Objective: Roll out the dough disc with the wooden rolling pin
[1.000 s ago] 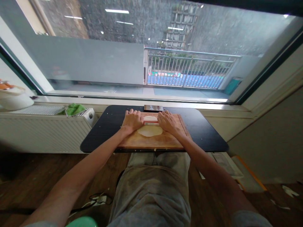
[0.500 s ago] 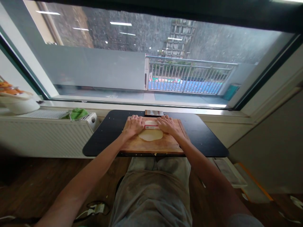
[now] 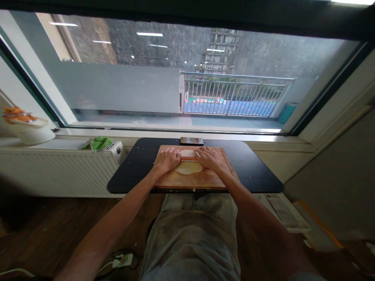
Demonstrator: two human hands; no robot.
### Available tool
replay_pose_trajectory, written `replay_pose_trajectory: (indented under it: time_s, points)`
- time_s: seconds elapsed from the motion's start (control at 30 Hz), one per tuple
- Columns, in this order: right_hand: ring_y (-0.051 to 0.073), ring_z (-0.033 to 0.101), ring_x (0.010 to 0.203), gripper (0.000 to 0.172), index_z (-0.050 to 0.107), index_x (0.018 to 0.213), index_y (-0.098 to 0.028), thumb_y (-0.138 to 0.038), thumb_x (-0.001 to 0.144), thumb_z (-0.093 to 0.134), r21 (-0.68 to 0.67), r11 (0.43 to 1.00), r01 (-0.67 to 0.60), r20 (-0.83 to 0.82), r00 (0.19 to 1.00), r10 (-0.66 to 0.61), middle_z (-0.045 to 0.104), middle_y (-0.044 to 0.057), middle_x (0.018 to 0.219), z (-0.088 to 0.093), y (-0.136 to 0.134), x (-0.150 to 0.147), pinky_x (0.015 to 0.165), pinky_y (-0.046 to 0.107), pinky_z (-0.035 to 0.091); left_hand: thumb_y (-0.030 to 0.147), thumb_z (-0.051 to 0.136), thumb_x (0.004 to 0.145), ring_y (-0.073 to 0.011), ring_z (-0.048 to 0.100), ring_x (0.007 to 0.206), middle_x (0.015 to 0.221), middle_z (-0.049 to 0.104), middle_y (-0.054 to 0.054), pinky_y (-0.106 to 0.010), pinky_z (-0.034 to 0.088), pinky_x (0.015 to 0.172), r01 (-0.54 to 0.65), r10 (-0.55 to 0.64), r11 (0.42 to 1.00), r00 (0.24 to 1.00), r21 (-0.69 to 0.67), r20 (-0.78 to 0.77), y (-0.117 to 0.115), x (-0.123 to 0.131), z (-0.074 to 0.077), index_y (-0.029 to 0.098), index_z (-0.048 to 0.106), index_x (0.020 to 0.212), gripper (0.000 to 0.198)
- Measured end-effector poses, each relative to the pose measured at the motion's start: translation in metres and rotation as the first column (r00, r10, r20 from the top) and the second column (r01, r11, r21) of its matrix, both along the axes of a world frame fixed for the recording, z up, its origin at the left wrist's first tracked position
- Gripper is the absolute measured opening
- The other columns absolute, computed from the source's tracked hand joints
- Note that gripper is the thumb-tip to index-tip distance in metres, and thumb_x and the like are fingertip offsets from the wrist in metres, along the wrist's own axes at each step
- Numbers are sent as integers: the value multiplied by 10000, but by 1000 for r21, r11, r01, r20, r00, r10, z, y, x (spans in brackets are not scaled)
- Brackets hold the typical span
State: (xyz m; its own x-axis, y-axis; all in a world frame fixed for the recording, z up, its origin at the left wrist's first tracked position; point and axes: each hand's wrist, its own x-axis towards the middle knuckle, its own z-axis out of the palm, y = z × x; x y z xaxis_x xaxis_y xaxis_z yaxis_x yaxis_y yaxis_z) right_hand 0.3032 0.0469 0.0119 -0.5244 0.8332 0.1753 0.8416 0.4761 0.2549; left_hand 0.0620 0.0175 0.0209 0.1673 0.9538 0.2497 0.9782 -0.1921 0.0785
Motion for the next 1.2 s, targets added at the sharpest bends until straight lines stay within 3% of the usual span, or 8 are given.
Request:
replay_pose_trajectory:
  time_s: [0.3, 0.43, 0.73, 0.97, 1.2]
  points:
    - [317, 577, 1368, 502, 694, 1471, -270, -376, 1211, 278, -99, 993, 69, -128, 988, -82, 662, 155, 1496, 9, 15, -6, 1132, 501, 492, 337, 350, 1138, -290, 746, 1237, 1342, 805, -132, -392, 550, 1066, -13, 13, 1000, 999, 4, -38, 12, 4, 1, 204, 825, 1216, 500]
    - [320, 551, 1445, 490, 690, 1483, -292, -396, 1208, 298, -132, 987, 91, -195, 974, -116, 628, 139, 1568, 9, 26, -8, 1171, 525, 482, 344, 349, 1127, -329, 730, 1229, 1345, 782, -187, -433, 544, 1050, -22, 21, 1000, 996, -6, -90, 16, 5, 6, 153, 820, 1247, 522]
    - [276, 635, 1388, 425, 745, 1409, -245, -355, 1184, 402, -140, 985, 103, -297, 944, -141, 667, 131, 1568, 11, 42, -10, 1154, 407, 499, 393, 357, 1127, -340, 698, 1215, 1326, 747, -179, -454, 548, 998, -18, 17, 1000, 992, -8, -125, 29, 1, 6, 192, 790, 1320, 515]
    - [270, 689, 1303, 369, 774, 1350, -250, -368, 1167, 476, -130, 986, 107, -288, 947, -141, 718, 117, 1490, 17, 43, -13, 1086, 368, 529, 364, 340, 1130, -352, 695, 1246, 1362, 748, -210, -467, 529, 1048, -58, 55, 998, 992, -24, -116, 16, 9, 11, 139, 814, 1266, 542]
    - [270, 647, 1355, 435, 755, 1390, -251, -374, 1200, 383, -75, 996, 53, -210, 975, -68, 700, 125, 1498, 10, 35, -7, 1158, 401, 493, 335, 349, 1133, -348, 694, 1253, 1357, 756, -221, -465, 527, 1056, -41, 41, 999, 997, 0, -71, 2, 14, 8, 121, 809, 1229, 517]
